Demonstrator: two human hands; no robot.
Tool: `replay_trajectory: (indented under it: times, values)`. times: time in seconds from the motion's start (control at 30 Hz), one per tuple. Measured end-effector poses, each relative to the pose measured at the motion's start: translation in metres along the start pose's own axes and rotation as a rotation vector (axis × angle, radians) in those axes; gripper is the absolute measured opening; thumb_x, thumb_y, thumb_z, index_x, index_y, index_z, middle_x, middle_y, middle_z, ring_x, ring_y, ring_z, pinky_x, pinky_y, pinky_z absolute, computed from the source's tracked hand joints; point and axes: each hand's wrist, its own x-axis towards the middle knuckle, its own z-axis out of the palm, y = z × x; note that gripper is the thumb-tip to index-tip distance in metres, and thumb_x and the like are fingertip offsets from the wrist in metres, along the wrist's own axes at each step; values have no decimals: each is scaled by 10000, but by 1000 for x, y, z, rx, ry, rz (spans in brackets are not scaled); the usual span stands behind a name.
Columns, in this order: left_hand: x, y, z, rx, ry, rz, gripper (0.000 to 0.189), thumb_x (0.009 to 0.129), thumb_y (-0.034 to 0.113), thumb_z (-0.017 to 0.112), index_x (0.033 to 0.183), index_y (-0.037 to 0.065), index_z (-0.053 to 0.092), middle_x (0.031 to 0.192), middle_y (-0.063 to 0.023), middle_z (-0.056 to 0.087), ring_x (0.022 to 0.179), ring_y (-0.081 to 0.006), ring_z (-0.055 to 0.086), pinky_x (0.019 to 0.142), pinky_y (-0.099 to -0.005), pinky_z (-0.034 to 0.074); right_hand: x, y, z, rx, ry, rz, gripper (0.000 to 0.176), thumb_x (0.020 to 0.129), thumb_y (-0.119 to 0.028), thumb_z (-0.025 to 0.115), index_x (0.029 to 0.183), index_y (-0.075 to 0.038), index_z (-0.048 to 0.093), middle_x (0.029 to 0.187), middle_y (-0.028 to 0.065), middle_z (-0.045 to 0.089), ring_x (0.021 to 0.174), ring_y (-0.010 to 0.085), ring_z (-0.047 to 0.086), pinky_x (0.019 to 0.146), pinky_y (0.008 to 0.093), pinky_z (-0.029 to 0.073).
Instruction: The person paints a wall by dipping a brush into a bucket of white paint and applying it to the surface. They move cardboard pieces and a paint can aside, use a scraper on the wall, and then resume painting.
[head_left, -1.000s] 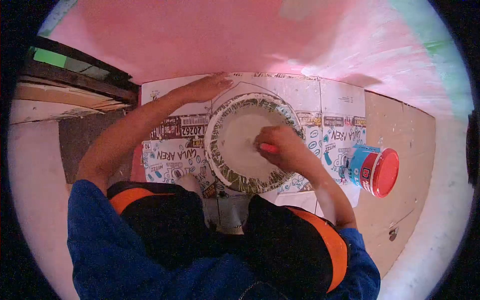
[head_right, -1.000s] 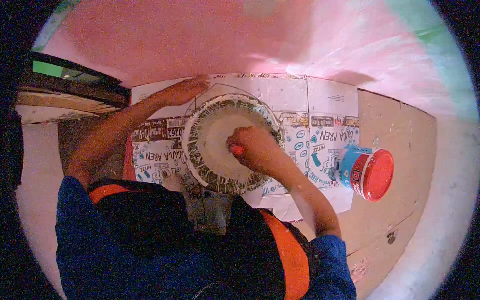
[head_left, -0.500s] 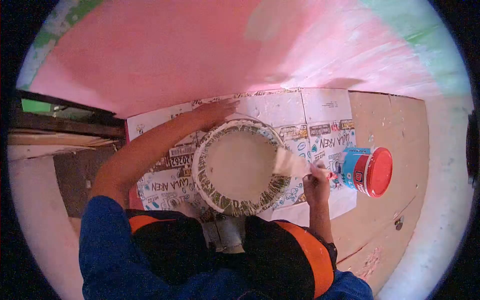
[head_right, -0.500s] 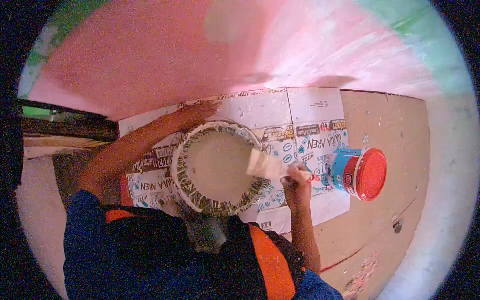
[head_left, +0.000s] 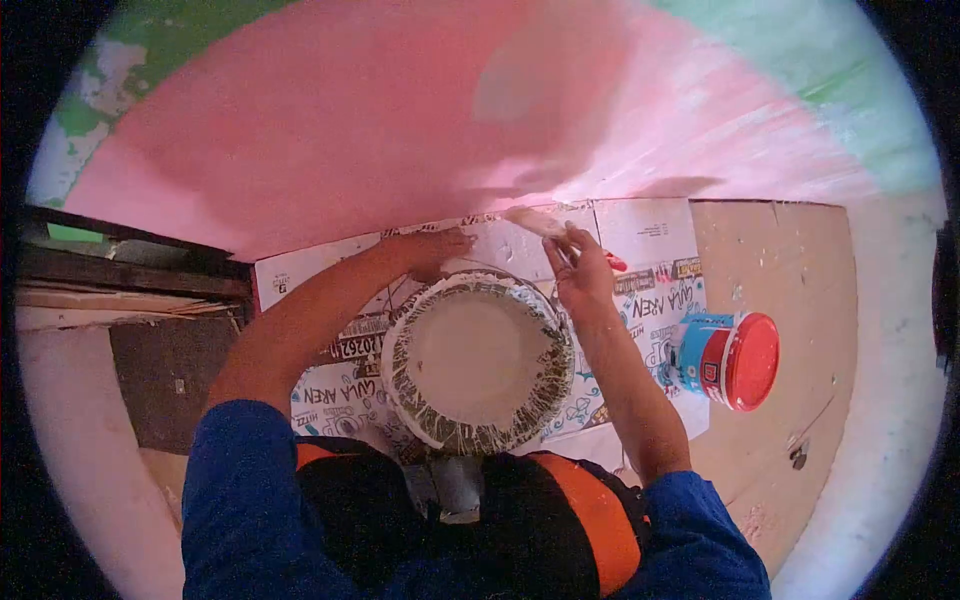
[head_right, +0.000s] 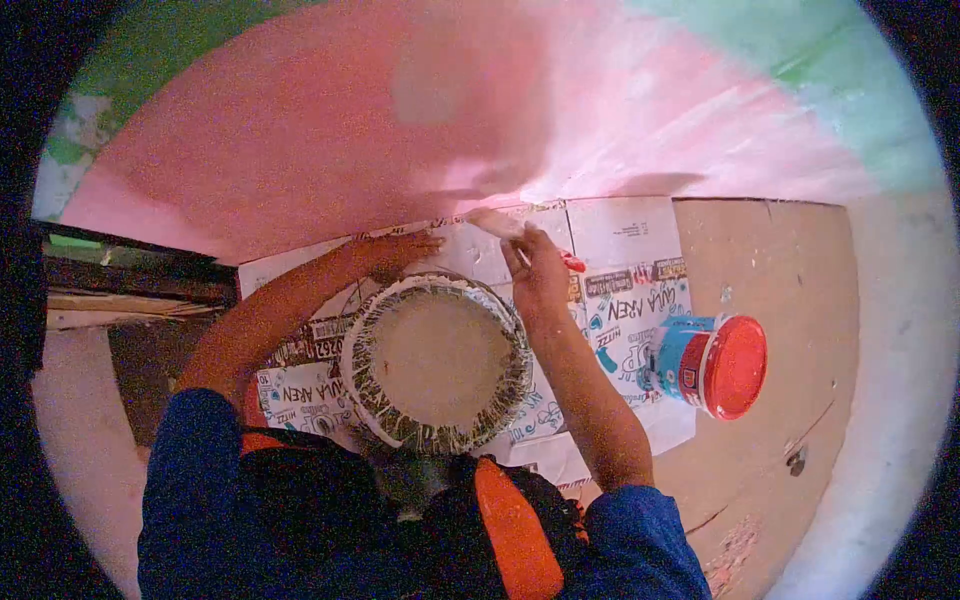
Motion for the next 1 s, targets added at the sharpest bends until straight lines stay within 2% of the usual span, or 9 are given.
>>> replay_trajectory:
  times: [0.07,0.2,0.33,0.4,0.47,0.53,0.8,0.93,1.0]
  values:
    - [-8,6,-8,-70,19,-20,666,731,284,583,1276,46,283,1368,-113,180,1263,-266,164,1045,-343,151,10,10,3,16,52,67,156,753,-45,556,856,29,466,906,126,472,812,208,512,768,318,509]
    - [6,-7,9,-92,47,28,687,718,292,593,1284,64,278,1371,-98,180,1265,-258,159,1047,-343,147,14,21,53,155,166,-53,142,767,-37,541,851,16,440,839,119,483,757,201,511,776,331,496]
    - [7,-8,16,25,54,1,704,707,283,601,1289,63,271,1373,-100,174,1272,-249,139,1045,-342,153,-73,-38,79,101,-252,-265,246,790,-70,527,982,70,466,903,133,521,898,213,518,859,277,437]
    - [1,0,2,29,38,19,707,706,281,601,1290,62,268,1375,-102,164,1274,-250,133,1044,-345,155,-98,-52,73,99,-147,-356,258,831,-129,482,1037,27,478,1026,111,500,1002,200,480,896,304,419]
    - [-7,15,-14,-123,-44,-76,751,679,78,634,1303,44,218,1388,-73,137,1282,-237,102,1057,-341,90,-74,-30,40,50,-89,-242,225,825,-111,489,1011,15,479,1003,105,501,977,194,489,874,292,434]
    - [-11,21,-25,-111,-49,-76,747,681,66,626,1306,57,217,1389,-69,134,1282,-232,101,1056,-346,96,-16,7,0,27,0,-126,167,797,-60,510,937,6,447,924,101,508,859,183,524,749,278,488]
    - [-19,40,-44,50,-181,-106,737,704,65,601,1321,134,205,1396,-40,115,1282,-223,110,1051,-352,126,41,45,35,-110,216,1,182,741,-33,547,869,-4,421,828,102,507,736,194,533,624,322,497]
    - [13,-11,22,-102,96,-4,658,705,297,594,1264,85,319,1365,-112,190,1259,-271,170,1039,-348,167,36,38,66,-19,277,-53,213,729,-41,569,902,-1,451,828,106,505,727,221,541,591,331,480]
    - [9,-10,20,-152,164,22,661,705,356,592,1250,72,348,1358,-130,209,1254,-282,185,1036,-347,178,-20,-3,75,-36,-76,-235,198,740,5,534,912,71,460,894,132,489,841,237,525,797,314,452]
